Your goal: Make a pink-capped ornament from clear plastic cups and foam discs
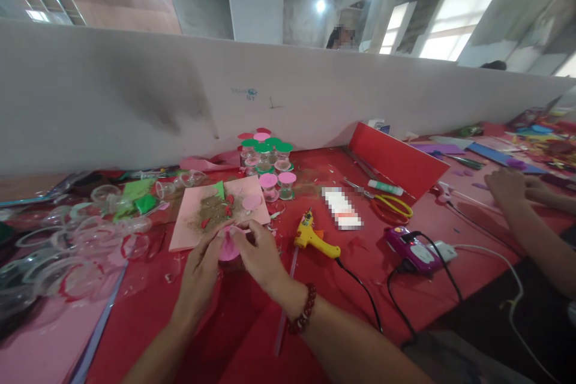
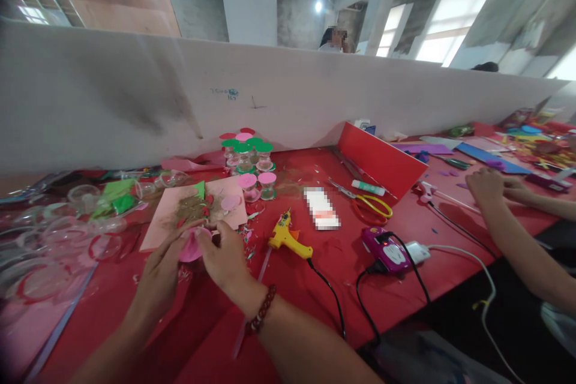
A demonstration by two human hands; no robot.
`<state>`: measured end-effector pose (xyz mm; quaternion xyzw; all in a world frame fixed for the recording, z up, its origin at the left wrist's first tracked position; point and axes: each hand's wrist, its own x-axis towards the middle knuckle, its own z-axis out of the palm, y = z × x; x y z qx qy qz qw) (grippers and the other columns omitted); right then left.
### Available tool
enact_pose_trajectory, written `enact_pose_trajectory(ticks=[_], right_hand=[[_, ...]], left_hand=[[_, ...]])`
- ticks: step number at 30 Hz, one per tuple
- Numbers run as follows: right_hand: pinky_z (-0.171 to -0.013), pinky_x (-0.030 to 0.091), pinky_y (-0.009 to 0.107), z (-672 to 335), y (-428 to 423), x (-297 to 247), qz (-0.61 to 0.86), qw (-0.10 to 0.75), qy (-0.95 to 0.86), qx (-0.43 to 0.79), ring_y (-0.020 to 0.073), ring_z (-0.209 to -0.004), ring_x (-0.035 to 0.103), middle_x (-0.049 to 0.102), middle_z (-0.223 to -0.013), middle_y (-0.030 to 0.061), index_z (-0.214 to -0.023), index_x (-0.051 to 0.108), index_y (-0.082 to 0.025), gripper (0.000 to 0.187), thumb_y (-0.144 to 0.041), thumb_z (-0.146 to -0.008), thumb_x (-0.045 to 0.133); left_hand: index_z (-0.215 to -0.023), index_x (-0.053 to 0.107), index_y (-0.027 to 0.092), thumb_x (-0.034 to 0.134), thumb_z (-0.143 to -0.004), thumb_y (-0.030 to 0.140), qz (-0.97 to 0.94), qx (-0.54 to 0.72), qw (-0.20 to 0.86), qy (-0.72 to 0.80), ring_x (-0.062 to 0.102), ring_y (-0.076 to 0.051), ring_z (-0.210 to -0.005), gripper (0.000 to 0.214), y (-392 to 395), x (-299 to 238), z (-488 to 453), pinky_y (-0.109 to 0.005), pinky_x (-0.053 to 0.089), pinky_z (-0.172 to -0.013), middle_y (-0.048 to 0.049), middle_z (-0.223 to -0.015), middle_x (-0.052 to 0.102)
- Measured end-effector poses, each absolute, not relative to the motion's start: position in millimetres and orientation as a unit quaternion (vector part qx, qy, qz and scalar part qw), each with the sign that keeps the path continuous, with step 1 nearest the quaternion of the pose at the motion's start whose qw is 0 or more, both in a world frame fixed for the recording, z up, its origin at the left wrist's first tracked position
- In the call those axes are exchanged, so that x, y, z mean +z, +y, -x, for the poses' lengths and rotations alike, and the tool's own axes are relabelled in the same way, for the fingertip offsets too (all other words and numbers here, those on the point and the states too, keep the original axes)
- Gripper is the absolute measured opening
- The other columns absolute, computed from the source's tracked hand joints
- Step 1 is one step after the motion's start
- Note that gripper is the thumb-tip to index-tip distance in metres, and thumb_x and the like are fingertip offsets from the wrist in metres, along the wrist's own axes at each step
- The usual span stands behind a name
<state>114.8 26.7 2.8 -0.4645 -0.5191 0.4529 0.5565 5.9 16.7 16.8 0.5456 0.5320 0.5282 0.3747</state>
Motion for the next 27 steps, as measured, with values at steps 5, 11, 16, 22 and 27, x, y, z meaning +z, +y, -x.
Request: enact_pose_trajectory(ticks=[5, 11, 16, 22, 27], right_hand=[[-0.060, 0.034, 0.024, -114, 28, 0, 0.455, 0.550, -0.561, 0.418, 0.0122, -0.064, 0.046, 0.051, -0.065, -0.0032, -0.069, 0.054, -0.019, 0.026, -0.032, -0.090, 0.046], [-0.058, 0.033, 0.024, -115, 31, -4, 0.484, 0.542, -0.549, 0.413, 0.0129, -0.063, 0.046, 0.047, -0.063, -0.0032, -0.068, 0.048, -0.020, 0.027, -0.032, -0.092, 0.043], [-0.056, 0.035, 0.022, -113, 32, -6, 0.463, 0.559, -0.515, 0.456, 0.0119, -0.060, 0.047, 0.050, -0.063, -0.0035, -0.072, 0.054, -0.020, 0.026, -0.034, -0.091, 0.045], [-0.059, 0.042, 0.023, -115, 31, -2, 0.447, 0.555, -0.532, 0.457, 0.0119, -0.060, 0.052, 0.059, -0.067, -0.0028, -0.079, 0.066, -0.020, 0.020, -0.032, -0.088, 0.053], [-0.062, 0.046, 0.025, -119, 31, -2, 0.478, 0.574, -0.526, 0.406, 0.0144, -0.064, 0.055, 0.060, -0.067, -0.0010, -0.079, 0.068, -0.020, 0.025, -0.033, -0.091, 0.049]], left_hand=[[-0.108, 0.071, 0.015, 0.048, -0.083, 0.043, -0.552, 0.512, 0.393, 0.529, 0.054, -0.027, -0.125, 0.044, 17, 22, -5, -0.038, 0.038, -0.109, -0.0110, -0.128, 0.065], [-0.089, 0.076, 0.019, 0.054, -0.078, 0.045, -0.532, 0.527, 0.415, 0.518, 0.055, -0.031, -0.124, 0.036, 15, 32, -8, -0.041, 0.039, -0.109, -0.0113, -0.120, 0.069], [-0.090, 0.077, 0.019, 0.062, -0.076, 0.046, -0.492, 0.547, 0.471, 0.488, 0.054, -0.031, -0.124, 0.034, 16, 28, -8, -0.040, 0.038, -0.109, -0.0110, -0.117, 0.071], [-0.113, 0.071, 0.021, 0.069, -0.077, 0.043, -0.473, 0.550, 0.505, 0.468, 0.048, -0.028, -0.131, 0.043, 22, 10, -2, -0.035, 0.035, -0.110, -0.0085, -0.130, 0.064], [-0.125, 0.064, 0.027, 0.073, -0.075, 0.041, -0.452, 0.553, 0.526, 0.462, 0.041, -0.025, -0.137, 0.052, 24, 4, 0, -0.029, 0.039, -0.107, -0.0038, -0.142, 0.055]])
